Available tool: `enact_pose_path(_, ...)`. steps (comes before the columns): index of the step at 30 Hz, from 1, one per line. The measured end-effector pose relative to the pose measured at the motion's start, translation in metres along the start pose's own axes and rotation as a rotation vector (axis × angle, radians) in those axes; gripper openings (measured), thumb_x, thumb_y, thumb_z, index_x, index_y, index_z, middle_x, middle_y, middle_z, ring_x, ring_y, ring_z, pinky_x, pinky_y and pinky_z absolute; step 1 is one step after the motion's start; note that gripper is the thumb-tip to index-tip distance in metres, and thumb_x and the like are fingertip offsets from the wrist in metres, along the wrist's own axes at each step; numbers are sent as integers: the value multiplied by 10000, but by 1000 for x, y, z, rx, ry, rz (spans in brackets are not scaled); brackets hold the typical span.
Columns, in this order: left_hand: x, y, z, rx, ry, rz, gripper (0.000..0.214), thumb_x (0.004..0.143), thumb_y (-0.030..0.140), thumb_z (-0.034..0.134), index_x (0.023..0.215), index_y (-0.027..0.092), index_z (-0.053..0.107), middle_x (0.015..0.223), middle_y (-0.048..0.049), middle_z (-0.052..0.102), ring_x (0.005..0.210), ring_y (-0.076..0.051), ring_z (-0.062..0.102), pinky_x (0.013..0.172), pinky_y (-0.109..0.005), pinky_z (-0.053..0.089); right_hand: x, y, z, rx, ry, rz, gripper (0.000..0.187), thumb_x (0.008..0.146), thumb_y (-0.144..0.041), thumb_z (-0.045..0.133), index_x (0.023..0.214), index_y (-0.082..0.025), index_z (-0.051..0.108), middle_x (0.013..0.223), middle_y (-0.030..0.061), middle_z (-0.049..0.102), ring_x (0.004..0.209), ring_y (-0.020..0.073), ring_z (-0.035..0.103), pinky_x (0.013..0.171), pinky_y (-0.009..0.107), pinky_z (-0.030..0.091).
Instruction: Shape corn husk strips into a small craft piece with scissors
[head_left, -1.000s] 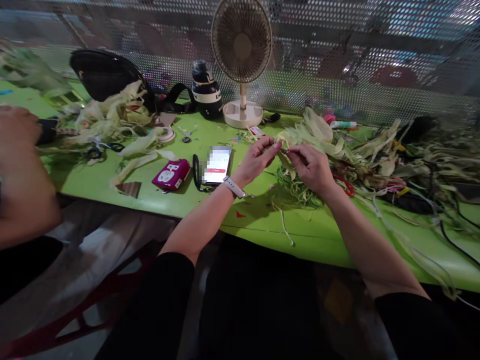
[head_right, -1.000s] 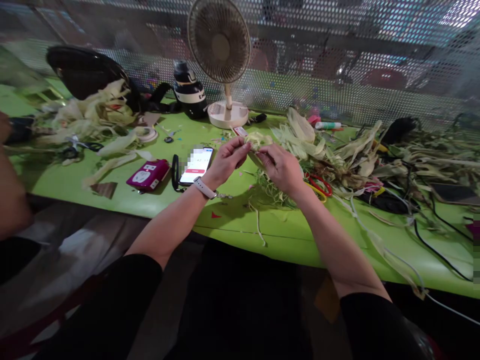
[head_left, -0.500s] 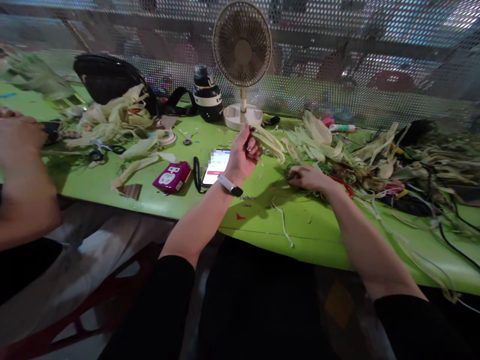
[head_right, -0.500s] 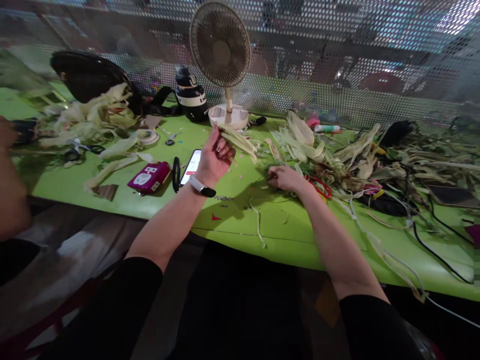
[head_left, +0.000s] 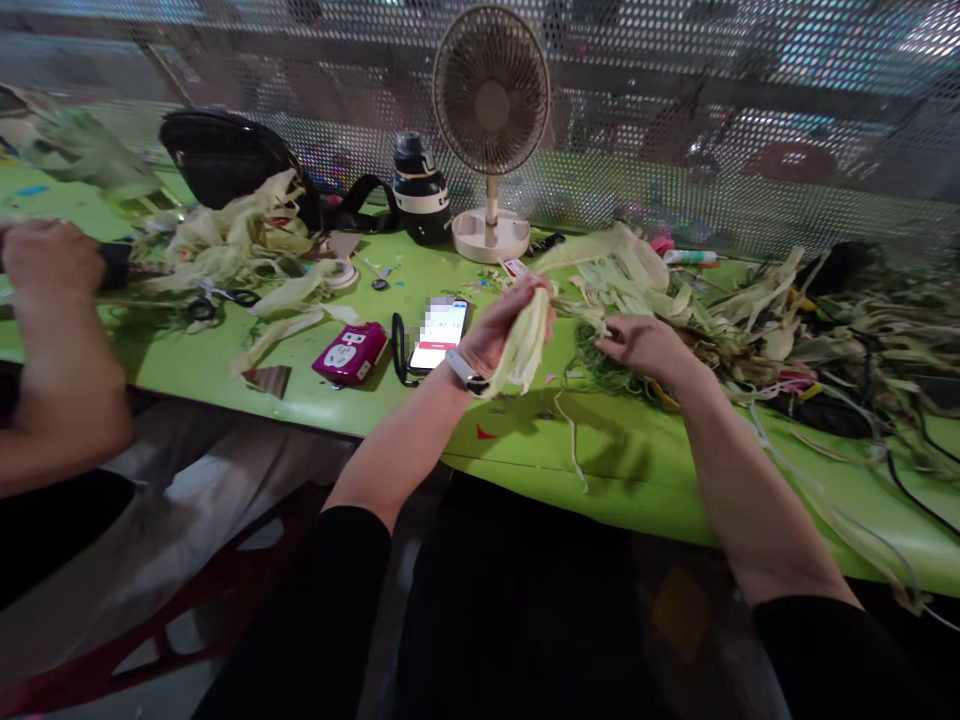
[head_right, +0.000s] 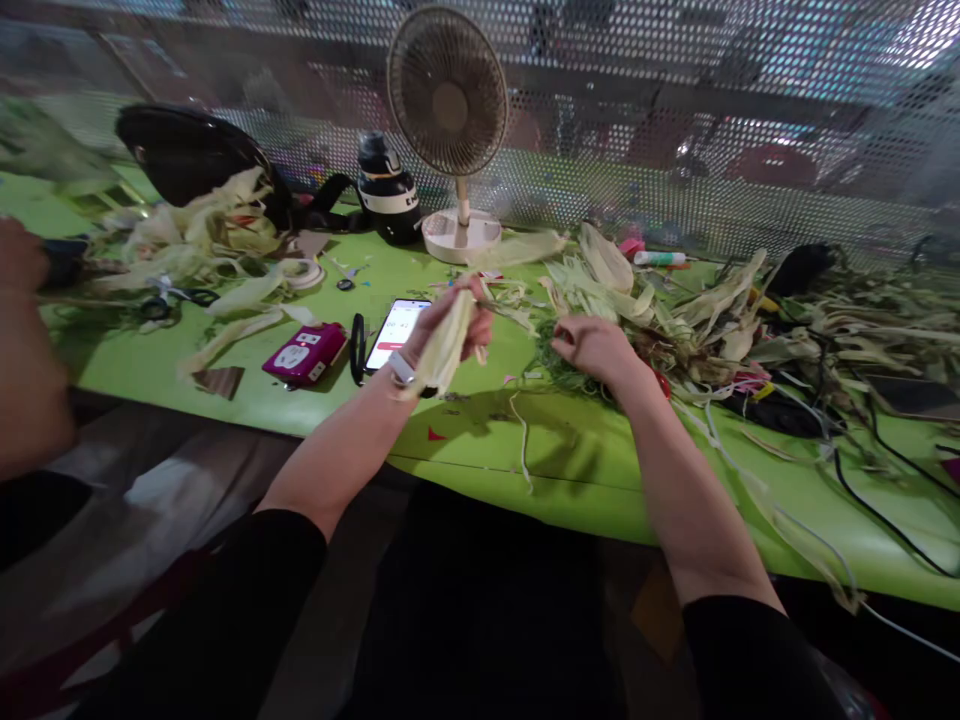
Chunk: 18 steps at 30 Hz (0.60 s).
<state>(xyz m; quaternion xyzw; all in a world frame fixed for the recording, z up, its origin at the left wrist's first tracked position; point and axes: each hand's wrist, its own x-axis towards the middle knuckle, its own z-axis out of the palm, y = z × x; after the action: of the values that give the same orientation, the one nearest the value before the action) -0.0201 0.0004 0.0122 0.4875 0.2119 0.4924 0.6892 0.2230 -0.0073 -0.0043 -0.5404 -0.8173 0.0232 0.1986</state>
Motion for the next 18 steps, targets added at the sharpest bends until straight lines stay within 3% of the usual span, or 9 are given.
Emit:
enact_pose_path(3, 2, -12, 10, -127, -94, -93, 257, 764, 308, 768, 756, 170, 552, 669, 41, 561, 460, -27, 472, 451, -189, 376, 0, -22, -11, 156, 309, -19, 223, 879, -342, 540, 943, -195, 696, 879, 81, 707, 745, 208, 621, 697, 352, 493)
enact_pose_path(5, 4, -18, 13, -135, -101, -106, 210, 772, 243, 756, 749, 165, 563, 675, 40, 580, 489, -34, 516, 471, -181, 385, 0, -37, -14, 334, 366, -16, 267, 917, -361, 487, 978, -198, 689, 882, 70, 700, 770, 205, 632, 726, 357, 511)
enact_pose_path(9, 7, -21, 14, -118, -42, -134, 117, 818, 232, 709, 790, 152, 627, 717, 18, 624, 570, -50, 567, 554, -188, 435, 1, -50, -15, 624, 287, 52, 299, 925, -411, 476, 917, -210, 697, 829, 46, 685, 807, 204, 648, 733, 354, 532)
enact_pose_path(14, 9, -21, 11, -135, -33, -144, 116, 786, 226, 737, 790, 149, 650, 766, 6, 653, 623, -54, 567, 594, -196, 434, 1, -47, -17, 942, 184, 178, 425, 959, -462, 408, 841, -173, 696, 837, 124, 704, 763, 223, 654, 640, 360, 531)
enact_pose_path(18, 10, -26, 9, -122, -38, -163, 137, 772, 226, 750, 766, 157, 631, 768, 15, 648, 628, -50, 567, 591, -194, 422, 2, -46, -15, 825, 177, 121, 372, 880, -516, 573, 829, -168, 694, 778, 94, 683, 702, 191, 614, 604, 328, 493)
